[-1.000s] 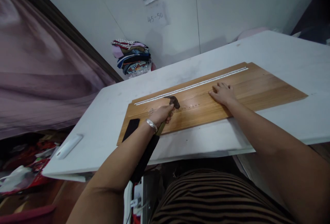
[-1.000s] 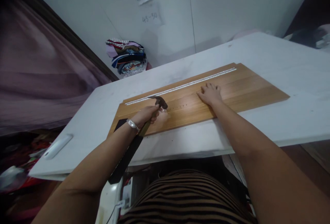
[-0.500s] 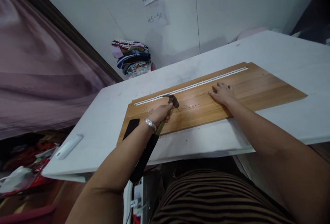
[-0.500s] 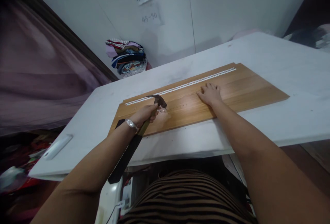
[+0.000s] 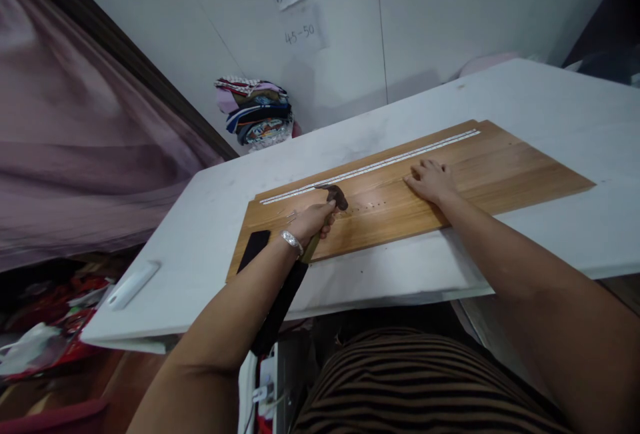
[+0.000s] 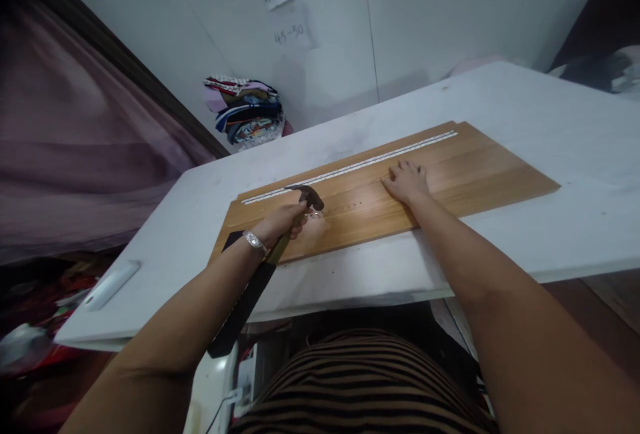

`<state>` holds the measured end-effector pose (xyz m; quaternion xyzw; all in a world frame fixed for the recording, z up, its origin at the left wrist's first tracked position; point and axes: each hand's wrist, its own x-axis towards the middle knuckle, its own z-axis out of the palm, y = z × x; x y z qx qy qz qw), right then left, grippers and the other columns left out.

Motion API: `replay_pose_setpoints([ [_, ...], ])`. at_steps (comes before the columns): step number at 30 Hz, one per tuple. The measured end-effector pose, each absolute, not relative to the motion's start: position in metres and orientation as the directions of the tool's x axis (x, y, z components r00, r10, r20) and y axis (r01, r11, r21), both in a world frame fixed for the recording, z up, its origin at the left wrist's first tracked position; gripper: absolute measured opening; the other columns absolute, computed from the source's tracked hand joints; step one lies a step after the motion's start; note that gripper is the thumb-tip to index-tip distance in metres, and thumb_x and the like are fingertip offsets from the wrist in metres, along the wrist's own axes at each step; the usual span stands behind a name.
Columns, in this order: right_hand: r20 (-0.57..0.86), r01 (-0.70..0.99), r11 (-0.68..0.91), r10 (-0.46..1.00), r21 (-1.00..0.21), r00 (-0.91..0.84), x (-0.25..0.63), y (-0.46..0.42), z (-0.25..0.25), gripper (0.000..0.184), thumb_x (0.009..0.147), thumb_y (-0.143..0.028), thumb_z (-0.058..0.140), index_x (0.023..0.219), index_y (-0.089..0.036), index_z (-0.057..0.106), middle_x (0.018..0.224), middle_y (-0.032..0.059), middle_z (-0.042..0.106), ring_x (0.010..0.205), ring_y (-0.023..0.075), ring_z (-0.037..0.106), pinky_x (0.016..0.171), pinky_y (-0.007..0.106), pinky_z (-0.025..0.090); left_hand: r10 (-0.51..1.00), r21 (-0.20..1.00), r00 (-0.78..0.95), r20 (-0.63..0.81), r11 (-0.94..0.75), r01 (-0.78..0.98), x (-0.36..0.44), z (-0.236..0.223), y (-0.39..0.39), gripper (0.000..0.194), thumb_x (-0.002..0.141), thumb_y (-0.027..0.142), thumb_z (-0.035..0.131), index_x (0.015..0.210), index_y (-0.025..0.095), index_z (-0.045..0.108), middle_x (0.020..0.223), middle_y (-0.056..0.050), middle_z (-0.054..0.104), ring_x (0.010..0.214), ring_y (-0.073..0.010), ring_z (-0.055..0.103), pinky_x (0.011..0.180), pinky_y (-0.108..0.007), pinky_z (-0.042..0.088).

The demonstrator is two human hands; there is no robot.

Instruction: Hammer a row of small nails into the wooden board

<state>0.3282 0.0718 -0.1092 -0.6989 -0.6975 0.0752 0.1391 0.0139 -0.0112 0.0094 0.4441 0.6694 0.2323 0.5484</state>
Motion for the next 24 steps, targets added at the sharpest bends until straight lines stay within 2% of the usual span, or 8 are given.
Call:
replay_pose_setpoints([
  [24, 0.086, 0.957, 0.020, 0.996, -0.289, 0.005, 0.3294, 0.0725, -0.1092, 0.049, 0.103, -0.048, 0.041, 0.126, -0.020, 0.075, 0.140, 0.0194, 0.065, 0.139, 0.0366, 0.050, 0.113, 0.056, 0.036, 0.848, 0.798, -0.024, -0.530, 0.508, 0.324, 0.0161, 0.0147, -0.0118, 0.031, 0.110, 0.038, 0.052, 0.093, 0.014, 0.062, 0.062, 0.004, 0.051, 0.041, -0.0057, 0.038, 0.042, -0.018, 0.030],
])
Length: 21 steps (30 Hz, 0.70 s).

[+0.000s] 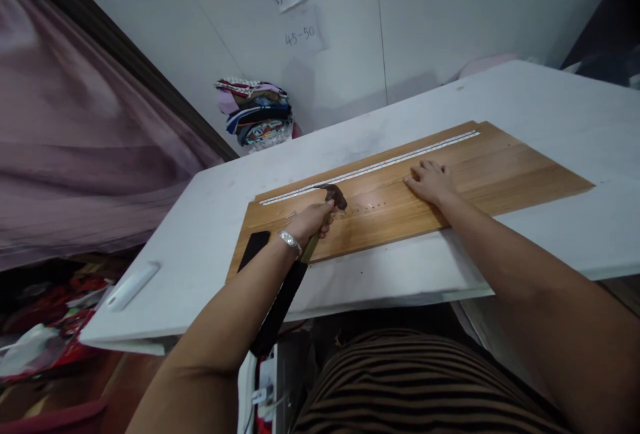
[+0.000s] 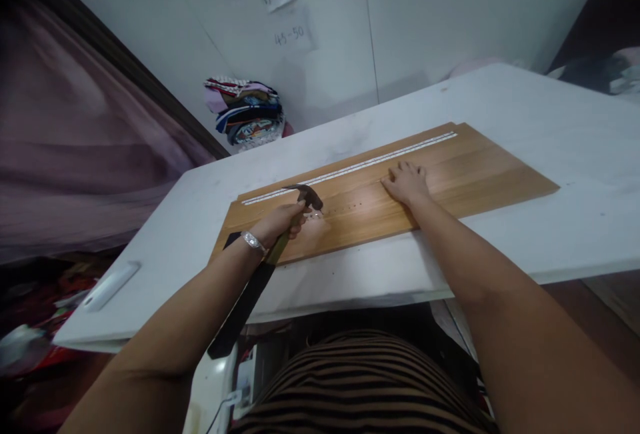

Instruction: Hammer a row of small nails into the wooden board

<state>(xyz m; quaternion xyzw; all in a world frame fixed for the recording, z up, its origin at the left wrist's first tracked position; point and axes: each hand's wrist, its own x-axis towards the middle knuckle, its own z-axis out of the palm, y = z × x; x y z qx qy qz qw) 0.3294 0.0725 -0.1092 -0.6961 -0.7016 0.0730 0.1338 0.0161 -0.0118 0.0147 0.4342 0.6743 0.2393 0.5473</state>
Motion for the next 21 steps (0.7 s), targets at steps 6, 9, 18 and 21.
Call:
replay_pose_setpoints([
  [6, 0.093, 0.956, 0.014, 0.996, -0.293, 0.014, 0.3285, 0.0724, -0.1100, 0.050, 0.103, -0.048, 0.042, 0.127, -0.019, 0.075, 0.142, 0.0199, 0.064, 0.139, 0.0372, 0.049, 0.114, 0.057, 0.036, 0.844, 0.791, -0.024, -0.536, 0.512, 0.334, 0.0162, 0.0129, -0.0123, 0.031, 0.109, 0.038, 0.054, 0.092, 0.014, 0.063, 0.062, 0.004, 0.051, 0.041, -0.0058, 0.038, 0.043, -0.019, 0.031],
  [9, 0.095, 0.956, 0.014, 0.995, -0.294, 0.014, 0.3281, 0.0726, -0.1099, 0.050, 0.103, -0.048, 0.042, 0.127, -0.019, 0.075, 0.143, 0.0198, 0.064, 0.139, 0.0368, 0.049, 0.113, 0.056, 0.036, 0.840, 0.785, -0.023, -0.541, 0.515, 0.344, 0.0169, 0.0108, -0.0135, 0.031, 0.110, 0.038, 0.054, 0.093, 0.014, 0.064, 0.061, 0.004, 0.050, 0.041, -0.0060, 0.038, 0.042, -0.019, 0.030],
  [18, 0.081, 0.957, 0.013, 0.997, -0.290, 0.011, 0.3290, 0.0735, -0.1106, 0.051, 0.104, -0.048, 0.040, 0.127, -0.017, 0.074, 0.145, 0.0207, 0.063, 0.141, 0.0363, 0.048, 0.114, 0.055, 0.036, 0.841, 0.785, -0.026, -0.540, 0.514, 0.346, 0.0177, 0.0137, -0.0131, 0.032, 0.112, 0.035, 0.048, 0.092, 0.014, 0.063, 0.060, 0.005, 0.049, 0.040, -0.0058, 0.037, 0.041, -0.019, 0.029],
  [21, 0.083, 0.957, 0.011, 0.996, -0.291, 0.014, 0.3290, 0.0738, -0.1115, 0.051, 0.103, -0.049, 0.041, 0.126, -0.019, 0.074, 0.145, 0.0198, 0.062, 0.141, 0.0361, 0.048, 0.114, 0.055, 0.035, 0.844, 0.792, -0.029, -0.535, 0.513, 0.330, 0.0172, 0.0152, -0.0122, 0.032, 0.110, 0.038, 0.052, 0.091, 0.014, 0.063, 0.060, 0.004, 0.050, 0.041, -0.0057, 0.038, 0.042, -0.019, 0.029],
])
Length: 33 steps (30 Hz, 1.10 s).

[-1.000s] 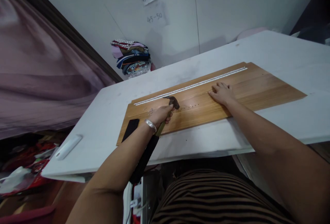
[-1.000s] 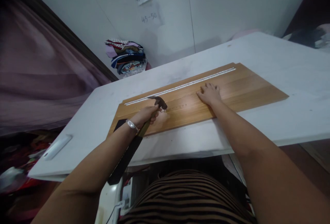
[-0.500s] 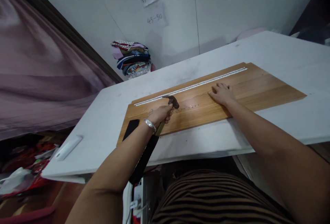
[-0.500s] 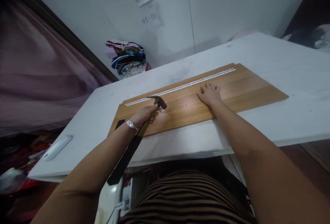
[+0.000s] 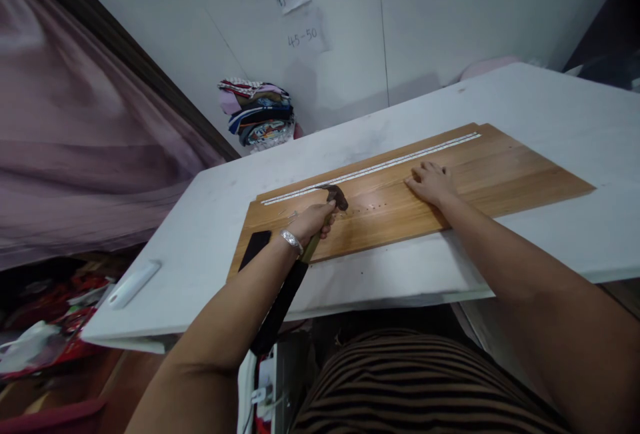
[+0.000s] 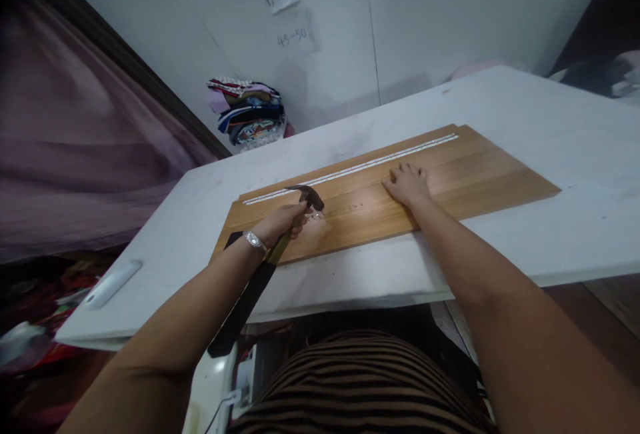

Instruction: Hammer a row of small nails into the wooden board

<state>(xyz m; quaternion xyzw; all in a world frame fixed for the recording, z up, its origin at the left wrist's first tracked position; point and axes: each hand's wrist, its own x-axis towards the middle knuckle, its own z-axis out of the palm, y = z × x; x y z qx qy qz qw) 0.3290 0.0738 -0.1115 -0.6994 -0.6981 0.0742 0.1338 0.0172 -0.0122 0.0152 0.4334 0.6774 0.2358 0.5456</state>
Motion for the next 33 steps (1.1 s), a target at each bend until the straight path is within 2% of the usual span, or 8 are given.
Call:
replay_pose_setpoints([
  [11, 0.106, 0.952, 0.022, 0.994, -0.304, 0.011, 0.3295, 0.0744, -0.1124, 0.048, 0.103, -0.049, 0.042, 0.124, -0.021, 0.075, 0.140, 0.0191, 0.066, 0.139, 0.0370, 0.050, 0.113, 0.057, 0.036, 0.841, 0.784, -0.025, -0.541, 0.515, 0.348, 0.0167, 0.0104, -0.0138, 0.031, 0.107, 0.039, 0.059, 0.090, 0.015, 0.064, 0.061, 0.004, 0.050, 0.041, -0.0062, 0.038, 0.042, -0.020, 0.029],
  [20, 0.101, 0.953, 0.018, 0.995, -0.302, 0.013, 0.3302, 0.0749, -0.1142, 0.051, 0.103, -0.049, 0.040, 0.129, -0.020, 0.074, 0.143, 0.0196, 0.064, 0.140, 0.0365, 0.049, 0.115, 0.057, 0.035, 0.846, 0.796, -0.025, -0.532, 0.509, 0.328, 0.0166, 0.0147, -0.0123, 0.032, 0.110, 0.036, 0.053, 0.090, 0.014, 0.064, 0.062, 0.004, 0.051, 0.041, -0.0056, 0.038, 0.041, -0.019, 0.029],
  [25, 0.110, 0.953, 0.023, 0.994, -0.301, 0.010, 0.3301, 0.0742, -0.1136, 0.049, 0.103, -0.049, 0.041, 0.126, -0.022, 0.075, 0.140, 0.0187, 0.065, 0.139, 0.0367, 0.049, 0.113, 0.057, 0.036, 0.853, 0.803, -0.041, -0.521, 0.506, 0.316, 0.0150, 0.0160, -0.0110, 0.030, 0.108, 0.039, 0.058, 0.092, 0.014, 0.064, 0.062, 0.003, 0.052, 0.041, -0.0058, 0.039, 0.042, -0.019, 0.030],
  [33, 0.088, 0.957, 0.017, 0.996, -0.290, 0.009, 0.3291, 0.0730, -0.1105, 0.051, 0.103, -0.049, 0.040, 0.127, -0.019, 0.074, 0.142, 0.0202, 0.064, 0.140, 0.0371, 0.048, 0.114, 0.057, 0.035, 0.849, 0.794, -0.017, -0.529, 0.501, 0.345, 0.0153, 0.0067, -0.0136, 0.031, 0.109, 0.039, 0.056, 0.091, 0.015, 0.064, 0.060, 0.004, 0.051, 0.040, -0.0064, 0.038, 0.041, -0.020, 0.030],
])
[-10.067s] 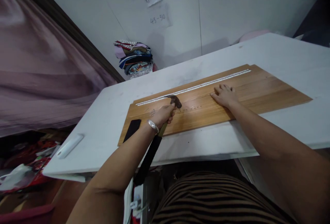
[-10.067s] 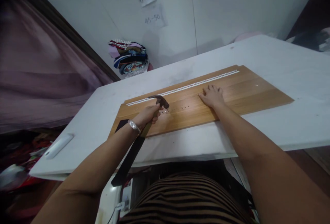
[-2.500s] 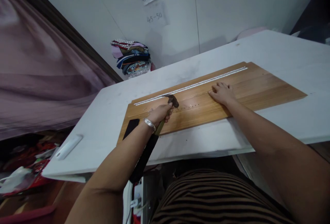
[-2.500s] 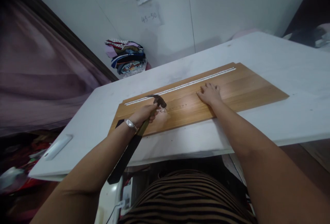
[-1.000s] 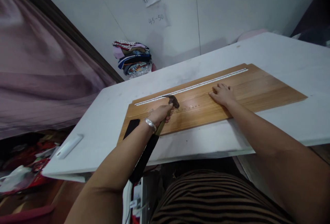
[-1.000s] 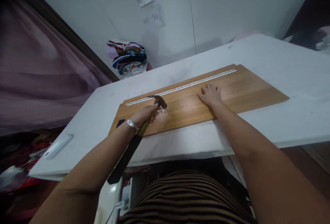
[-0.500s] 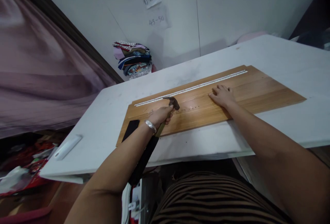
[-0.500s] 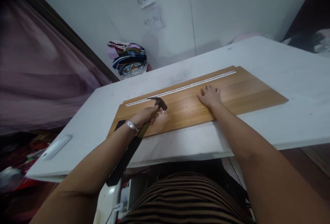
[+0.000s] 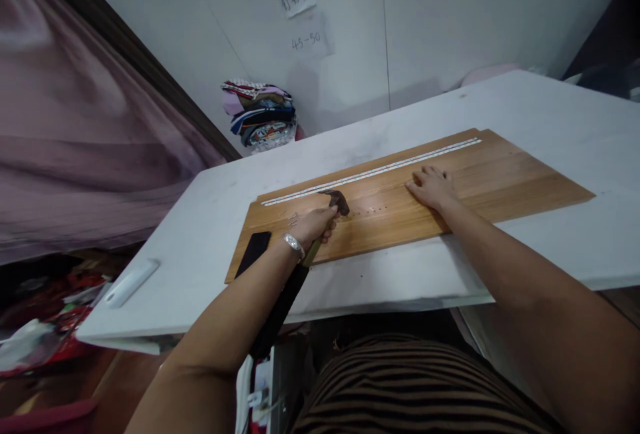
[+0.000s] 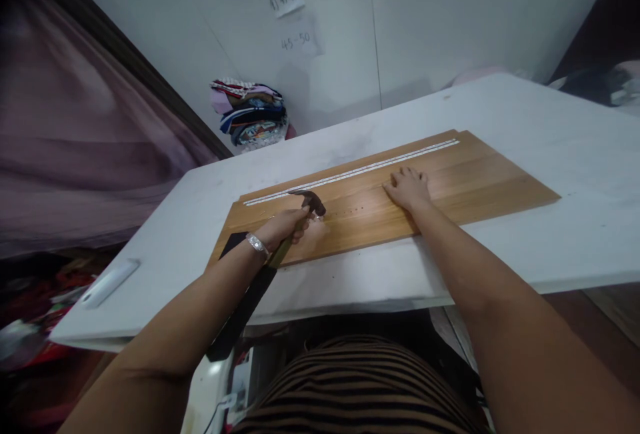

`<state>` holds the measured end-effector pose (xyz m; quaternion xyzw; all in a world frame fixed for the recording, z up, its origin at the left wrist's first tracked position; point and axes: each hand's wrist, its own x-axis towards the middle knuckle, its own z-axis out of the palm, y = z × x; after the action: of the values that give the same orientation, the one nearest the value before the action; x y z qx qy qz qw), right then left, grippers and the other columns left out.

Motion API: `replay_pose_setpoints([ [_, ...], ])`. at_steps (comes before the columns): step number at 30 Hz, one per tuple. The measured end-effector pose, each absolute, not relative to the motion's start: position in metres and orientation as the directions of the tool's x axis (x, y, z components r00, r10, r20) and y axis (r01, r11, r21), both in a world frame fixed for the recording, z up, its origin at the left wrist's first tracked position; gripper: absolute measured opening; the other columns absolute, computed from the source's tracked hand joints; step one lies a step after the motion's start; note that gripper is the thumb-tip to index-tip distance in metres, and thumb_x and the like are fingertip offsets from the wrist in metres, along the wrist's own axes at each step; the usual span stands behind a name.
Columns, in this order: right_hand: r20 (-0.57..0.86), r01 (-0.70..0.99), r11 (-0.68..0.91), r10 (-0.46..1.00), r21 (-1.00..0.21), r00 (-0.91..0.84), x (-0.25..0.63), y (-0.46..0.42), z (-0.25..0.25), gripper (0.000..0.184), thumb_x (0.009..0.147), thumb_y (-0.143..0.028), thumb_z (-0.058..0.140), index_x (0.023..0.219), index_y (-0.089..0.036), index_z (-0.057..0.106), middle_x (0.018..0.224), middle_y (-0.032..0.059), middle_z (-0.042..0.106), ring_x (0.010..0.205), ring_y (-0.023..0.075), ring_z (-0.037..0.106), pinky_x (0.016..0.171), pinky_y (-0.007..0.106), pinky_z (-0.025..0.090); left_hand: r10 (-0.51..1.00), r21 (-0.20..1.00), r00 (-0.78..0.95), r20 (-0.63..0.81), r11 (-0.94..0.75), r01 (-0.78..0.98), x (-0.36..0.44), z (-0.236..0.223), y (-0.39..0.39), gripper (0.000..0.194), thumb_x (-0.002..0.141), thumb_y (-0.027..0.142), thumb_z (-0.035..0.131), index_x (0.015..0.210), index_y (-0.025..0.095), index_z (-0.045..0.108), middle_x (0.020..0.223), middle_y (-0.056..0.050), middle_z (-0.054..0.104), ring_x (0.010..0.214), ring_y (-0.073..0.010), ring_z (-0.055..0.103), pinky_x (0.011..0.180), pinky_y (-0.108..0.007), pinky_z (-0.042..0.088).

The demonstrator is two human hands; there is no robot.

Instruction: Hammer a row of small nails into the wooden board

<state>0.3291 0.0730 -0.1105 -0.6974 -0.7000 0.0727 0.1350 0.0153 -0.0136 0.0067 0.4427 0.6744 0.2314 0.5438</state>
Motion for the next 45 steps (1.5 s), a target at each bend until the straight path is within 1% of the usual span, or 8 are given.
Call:
replay_pose_setpoints([
  [5, 0.101, 0.957, 0.013, 0.995, -0.290, 0.017, 0.329, 0.074, -0.112, 0.048, 0.103, -0.049, 0.041, 0.124, -0.021, 0.075, 0.140, 0.0191, 0.065, 0.139, 0.0357, 0.050, 0.113, 0.056, 0.036, 0.848, 0.797, -0.017, -0.529, 0.504, 0.333, 0.016, 0.010, -0.013, 0.031, 0.109, 0.038, 0.054, 0.091, 0.014, 0.063, 0.060, 0.004, 0.051, 0.040, -0.0061, 0.038, 0.041, -0.020, 0.030],
  [10, 0.118, 0.956, 0.024, 0.993, -0.291, 0.011, 0.330, 0.074, -0.114, 0.048, 0.103, -0.049, 0.042, 0.123, -0.021, 0.075, 0.138, 0.0190, 0.066, 0.138, 0.0353, 0.050, 0.112, 0.056, 0.037, 0.854, 0.800, -0.026, -0.520, 0.498, 0.335, 0.014, 0.016, -0.012, 0.032, 0.107, 0.043, 0.060, 0.092, 0.015, 0.063, 0.062, 0.004, 0.051, 0.042, -0.0058, 0.039, 0.042, -0.019, 0.030],
  [16, 0.100, 0.956, 0.023, 0.995, -0.292, 0.007, 0.329, 0.073, -0.112, 0.052, 0.103, -0.049, 0.040, 0.125, -0.018, 0.074, 0.142, 0.0210, 0.064, 0.139, 0.0361, 0.050, 0.113, 0.055, 0.036, 0.854, 0.807, -0.008, -0.520, 0.494, 0.324, 0.013, 0.012, -0.012, 0.032, 0.107, 0.043, 0.059, 0.092, 0.015, 0.063, 0.062, 0.004, 0.052, 0.042, -0.0063, 0.038, 0.043, -0.020, 0.030],
  [21, 0.111, 0.957, 0.019, 0.994, -0.291, 0.014, 0.329, 0.073, -0.112, 0.049, 0.103, -0.049, 0.041, 0.125, -0.021, 0.075, 0.141, 0.0191, 0.065, 0.139, 0.0359, 0.050, 0.113, 0.056, 0.036, 0.850, 0.802, -0.008, -0.527, 0.501, 0.324, 0.014, 0.008, -0.013, 0.032, 0.106, 0.042, 0.061, 0.089, 0.015, 0.063, 0.061, 0.004, 0.051, 0.041, -0.0066, 0.039, 0.043, -0.020, 0.031],
  [26, 0.099, 0.959, 0.022, 0.995, -0.282, 0.006, 0.329, 0.073, -0.111, 0.049, 0.103, -0.049, 0.041, 0.124, -0.020, 0.075, 0.140, 0.0195, 0.066, 0.138, 0.0353, 0.051, 0.113, 0.055, 0.037, 0.846, 0.793, -0.020, -0.532, 0.506, 0.340, 0.016, 0.010, -0.015, 0.030, 0.110, 0.035, 0.053, 0.090, 0.015, 0.062, 0.060, 0.004, 0.050, 0.041, -0.0069, 0.039, 0.042, -0.020, 0.029],
  [33, 0.102, 0.956, 0.019, 0.995, -0.292, 0.011, 0.329, 0.072, -0.110, 0.049, 0.103, -0.049, 0.040, 0.125, -0.021, 0.075, 0.140, 0.0187, 0.066, 0.138, 0.0362, 0.050, 0.112, 0.056, 0.037, 0.854, 0.810, -0.003, -0.520, 0.494, 0.315, 0.013, 0.012, -0.011, 0.031, 0.104, 0.044, 0.065, 0.090, 0.016, 0.063, 0.062, 0.004, 0.052, 0.042, -0.0060, 0.038, 0.043, -0.019, 0.030],
  [41, 0.103, 0.958, 0.024, 0.995, -0.284, 0.006, 0.329, 0.073, -0.110, 0.049, 0.103, -0.049, 0.040, 0.122, -0.021, 0.075, 0.138, 0.0192, 0.066, 0.137, 0.0355, 0.051, 0.111, 0.055, 0.038, 0.846, 0.795, -0.010, -0.533, 0.505, 0.338, 0.016, 0.011, -0.014, 0.030, 0.109, 0.037, 0.054, 0.090, 0.016, 0.062, 0.061, 0.004, 0.051, 0.041, -0.0069, 0.039, 0.042, -0.020, 0.030],
  [45, 0.092, 0.959, 0.021, 0.996, -0.283, 0.006, 0.329, 0.073, -0.109, 0.049, 0.103, -0.049, 0.039, 0.122, -0.020, 0.074, 0.139, 0.0196, 0.066, 0.139, 0.0346, 0.051, 0.112, 0.054, 0.037, 0.840, 0.792, -0.002, -0.542, 0.512, 0.334, 0.016, 0.011, -0.015, 0.030, 0.110, 0.037, 0.053, 0.092, 0.015, 0.063, 0.061, 0.005, 0.050, 0.040, -0.0065, 0.038, 0.042, -0.020, 0.030],
])
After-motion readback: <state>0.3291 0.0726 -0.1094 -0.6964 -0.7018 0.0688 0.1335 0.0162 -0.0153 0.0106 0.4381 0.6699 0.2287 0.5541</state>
